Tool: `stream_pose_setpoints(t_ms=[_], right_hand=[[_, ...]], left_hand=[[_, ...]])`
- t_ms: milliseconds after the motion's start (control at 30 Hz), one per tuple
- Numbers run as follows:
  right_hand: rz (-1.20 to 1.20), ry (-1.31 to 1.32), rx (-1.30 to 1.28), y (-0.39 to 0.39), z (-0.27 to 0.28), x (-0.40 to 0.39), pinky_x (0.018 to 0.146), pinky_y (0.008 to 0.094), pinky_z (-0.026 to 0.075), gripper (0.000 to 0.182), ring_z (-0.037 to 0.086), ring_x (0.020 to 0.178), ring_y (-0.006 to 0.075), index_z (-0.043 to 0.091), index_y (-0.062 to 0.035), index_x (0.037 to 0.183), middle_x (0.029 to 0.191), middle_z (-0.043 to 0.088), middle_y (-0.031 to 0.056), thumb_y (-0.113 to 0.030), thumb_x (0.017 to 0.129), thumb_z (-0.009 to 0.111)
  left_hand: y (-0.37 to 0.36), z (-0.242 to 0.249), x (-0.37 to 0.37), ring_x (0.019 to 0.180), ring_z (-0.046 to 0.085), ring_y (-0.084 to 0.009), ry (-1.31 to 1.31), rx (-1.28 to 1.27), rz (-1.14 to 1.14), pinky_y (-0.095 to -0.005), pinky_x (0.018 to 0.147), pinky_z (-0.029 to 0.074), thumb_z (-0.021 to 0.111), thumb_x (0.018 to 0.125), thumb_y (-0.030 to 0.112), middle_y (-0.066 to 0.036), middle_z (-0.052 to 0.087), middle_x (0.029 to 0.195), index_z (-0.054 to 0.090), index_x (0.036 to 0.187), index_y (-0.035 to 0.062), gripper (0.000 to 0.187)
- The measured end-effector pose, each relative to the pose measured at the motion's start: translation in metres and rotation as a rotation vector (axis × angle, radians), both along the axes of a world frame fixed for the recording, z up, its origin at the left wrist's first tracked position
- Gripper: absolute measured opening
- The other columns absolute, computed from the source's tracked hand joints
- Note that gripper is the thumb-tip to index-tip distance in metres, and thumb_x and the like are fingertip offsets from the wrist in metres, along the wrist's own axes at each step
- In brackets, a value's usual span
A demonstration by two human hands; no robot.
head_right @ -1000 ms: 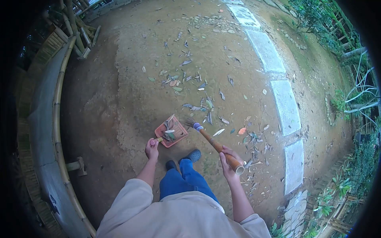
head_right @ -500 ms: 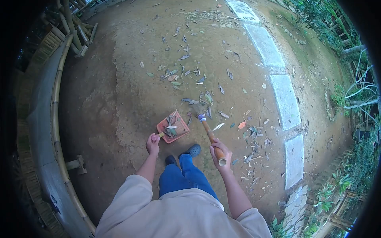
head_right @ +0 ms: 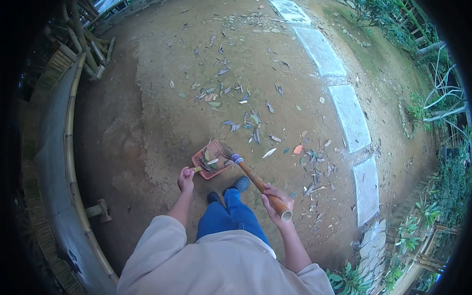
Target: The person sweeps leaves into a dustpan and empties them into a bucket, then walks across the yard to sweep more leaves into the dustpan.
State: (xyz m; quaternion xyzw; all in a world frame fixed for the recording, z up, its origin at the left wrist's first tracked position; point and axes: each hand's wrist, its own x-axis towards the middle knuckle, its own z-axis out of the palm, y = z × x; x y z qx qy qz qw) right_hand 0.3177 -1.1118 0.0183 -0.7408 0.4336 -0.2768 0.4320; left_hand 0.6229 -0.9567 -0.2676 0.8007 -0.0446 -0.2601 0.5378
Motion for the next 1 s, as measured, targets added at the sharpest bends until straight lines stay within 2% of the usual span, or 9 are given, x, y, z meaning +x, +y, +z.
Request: stream_pose_setpoints(t_ms=[167,333,467,667,767,867,1000], right_hand=[[-0.129,-0.138,0.006,0.017,-0.014,-0.015,0.092,0.0370,0.052,0.014,0.069,0.101,0.0271,0.068,0.0005,0.092,0.104,0.071,0.0185,-0.001,0.080,0.074],[-0.257,-0.047,0.018,0.034,-0.018,-0.023,0.093,0.0367,0.051,0.013,0.068,0.102,0.0264,0.068,0.0000,0.093,0.106,0.070,0.0187,-0.001,0.081,0.074],[-0.326,-0.102,-0.002,0.042,-0.039,-0.026,0.093,0.0360,0.051,0.013,0.067,0.102,0.0253,0.068,-0.0008,0.094,0.107,0.070,0.0180,-0.001,0.082,0.074],[-0.448,-0.158,0.019,0.052,-0.060,-0.017,0.094,0.0354,0.050,0.013,0.066,0.104,0.0254,0.067,-0.0007,0.096,0.109,0.069,0.0172,-0.003,0.085,0.073],[-0.411,-0.151,-0.007,0.058,-0.096,-0.020,0.095,0.0351,0.049,0.012,0.065,0.106,0.0250,0.067,-0.0006,0.095,0.111,0.068,0.0171,-0.003,0.085,0.072],[-0.318,-0.118,0.009,0.069,-0.122,-0.017,0.096,0.0354,0.049,0.011,0.064,0.108,0.0244,0.067,-0.0011,0.095,0.114,0.067,0.0171,-0.003,0.085,0.072],[-0.369,-0.091,0.171,0.083,-0.098,-0.016,0.095,0.0351,0.049,0.009,0.062,0.109,0.0232,0.066,-0.0012,0.094,0.115,0.066,0.0169,-0.007,0.088,0.070]], left_hand=[[0.019,0.004,0.001,0.100,0.065,-0.0183,-0.041,0.009,0.004,-0.0296,0.090,0.053,0.075,0.081,0.004,-0.008,0.066,0.109,0.062,0.116,0.0047,0.037],[0.043,0.005,0.002,0.098,0.065,-0.0185,-0.055,0.004,0.000,-0.0301,0.088,0.054,0.075,0.081,0.005,-0.008,0.066,0.108,0.063,0.115,0.0042,0.036],[0.060,0.004,0.004,0.098,0.065,-0.0186,-0.073,0.048,0.006,-0.0305,0.088,0.054,0.075,0.081,0.003,-0.008,0.066,0.107,0.063,0.114,0.0043,0.035],[0.080,-0.006,0.001,0.098,0.064,-0.0175,0.012,-0.038,0.119,-0.0302,0.086,0.054,0.074,0.081,-0.001,-0.007,0.065,0.105,0.063,0.113,0.0044,0.034],[0.086,0.002,-0.004,0.098,0.064,-0.0174,0.014,0.066,0.105,-0.0300,0.087,0.054,0.073,0.081,-0.002,-0.007,0.065,0.106,0.063,0.113,0.0043,0.035],[0.095,-0.006,-0.007,0.099,0.064,-0.0179,0.014,0.061,0.115,-0.0300,0.087,0.054,0.073,0.081,-0.002,-0.007,0.065,0.107,0.063,0.114,0.0047,0.035],[0.100,-0.002,-0.007,0.100,0.064,-0.0185,0.033,0.060,0.157,-0.0304,0.087,0.054,0.073,0.081,-0.002,-0.007,0.065,0.108,0.063,0.114,0.0048,0.035]])
